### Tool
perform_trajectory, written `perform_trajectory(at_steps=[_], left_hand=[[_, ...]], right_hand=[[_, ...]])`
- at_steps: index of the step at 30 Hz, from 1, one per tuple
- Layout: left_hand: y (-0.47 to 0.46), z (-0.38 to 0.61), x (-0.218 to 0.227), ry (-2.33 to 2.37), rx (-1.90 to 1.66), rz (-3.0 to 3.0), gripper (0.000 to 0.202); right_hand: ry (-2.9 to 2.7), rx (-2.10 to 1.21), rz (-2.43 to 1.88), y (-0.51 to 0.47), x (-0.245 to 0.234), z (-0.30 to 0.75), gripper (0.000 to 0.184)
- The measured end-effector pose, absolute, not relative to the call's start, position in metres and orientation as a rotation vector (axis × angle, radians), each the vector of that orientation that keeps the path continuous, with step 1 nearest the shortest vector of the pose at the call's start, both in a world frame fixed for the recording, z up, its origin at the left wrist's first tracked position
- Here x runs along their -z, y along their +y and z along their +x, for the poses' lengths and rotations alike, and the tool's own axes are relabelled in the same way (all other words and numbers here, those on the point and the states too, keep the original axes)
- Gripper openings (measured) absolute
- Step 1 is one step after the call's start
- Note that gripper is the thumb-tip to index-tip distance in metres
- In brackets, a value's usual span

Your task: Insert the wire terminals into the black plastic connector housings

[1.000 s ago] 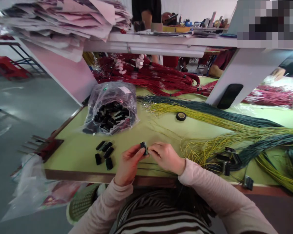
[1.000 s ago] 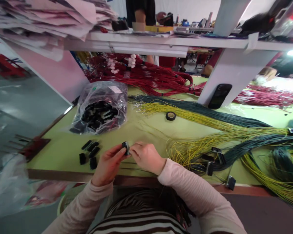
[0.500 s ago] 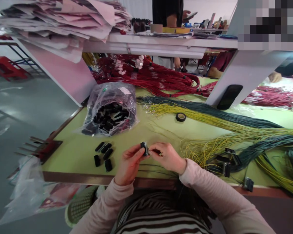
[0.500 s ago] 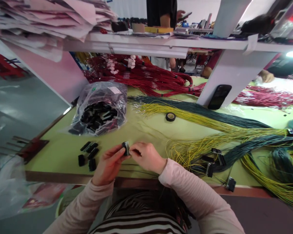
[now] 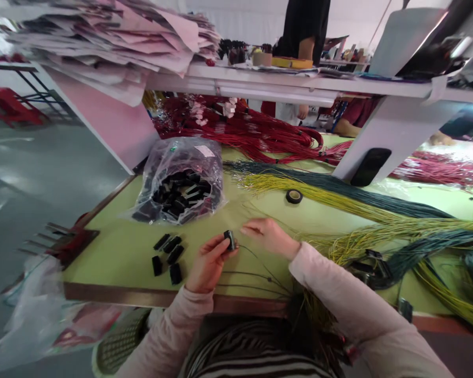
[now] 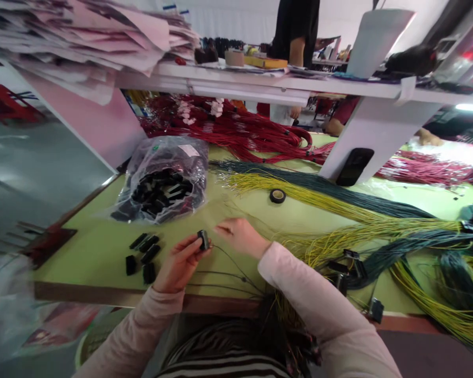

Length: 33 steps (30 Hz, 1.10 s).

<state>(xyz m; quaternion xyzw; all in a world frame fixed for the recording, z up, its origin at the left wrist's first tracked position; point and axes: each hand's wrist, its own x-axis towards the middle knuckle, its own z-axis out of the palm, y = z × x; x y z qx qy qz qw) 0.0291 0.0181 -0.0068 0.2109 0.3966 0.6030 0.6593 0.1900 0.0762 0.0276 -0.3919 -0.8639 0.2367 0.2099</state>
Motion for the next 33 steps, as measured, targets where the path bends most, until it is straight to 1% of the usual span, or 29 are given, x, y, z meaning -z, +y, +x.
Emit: perform_trajectory(at_steps=[1, 4, 7, 10, 13, 16, 21, 24, 33], left_hand=[[0.021, 0.028, 0.010, 0.895, -1.368, 0.466, 0.021], [0.025, 0.027, 0.017, 0.896, -1.402, 0.447, 0.021], [0.026, 0.025, 0.021, 0.948, -1.404, 0.441, 0.021], [0.026, 0.023, 0.022, 0.965, -1.399, 0.438, 0.021], [0.025, 0.022, 0.020, 0.932, -1.389, 0.407, 0.022], [0.024, 0.022, 0.018, 0.886, -1.351, 0.374, 0.023], [0.021, 0.027, 0.011, 0.812, -1.242, 0.410, 0.021], [0.019, 0.029, 0.009, 0.788, -1.215, 0.417, 0.021], [0.017, 0.029, 0.013, 0.766, -1.244, 0.468, 0.020]], right_hand=[[-2.469, -0.586, -1.210, 0.092, -0.028, 0.183, 0.029], [-2.516, -0.424, -1.476, 0.139, -0.021, 0.155, 0.024], [-2.505, -0.405, -1.527, 0.169, -0.010, 0.127, 0.021], [-2.497, -0.430, -1.530, 0.177, -0.004, 0.117, 0.020], [-2.467, -0.502, -1.507, 0.162, -0.009, 0.131, 0.020], [-2.445, -0.612, -1.453, 0.125, -0.021, 0.160, 0.019], [-2.215, -0.841, -1.158, 0.057, -0.038, 0.196, 0.009], [-2.119, -0.824, -1.112, 0.040, -0.040, 0.201, 0.009], [-2.146, -0.803, -1.135, 0.038, -0.037, 0.199, 0.012]])
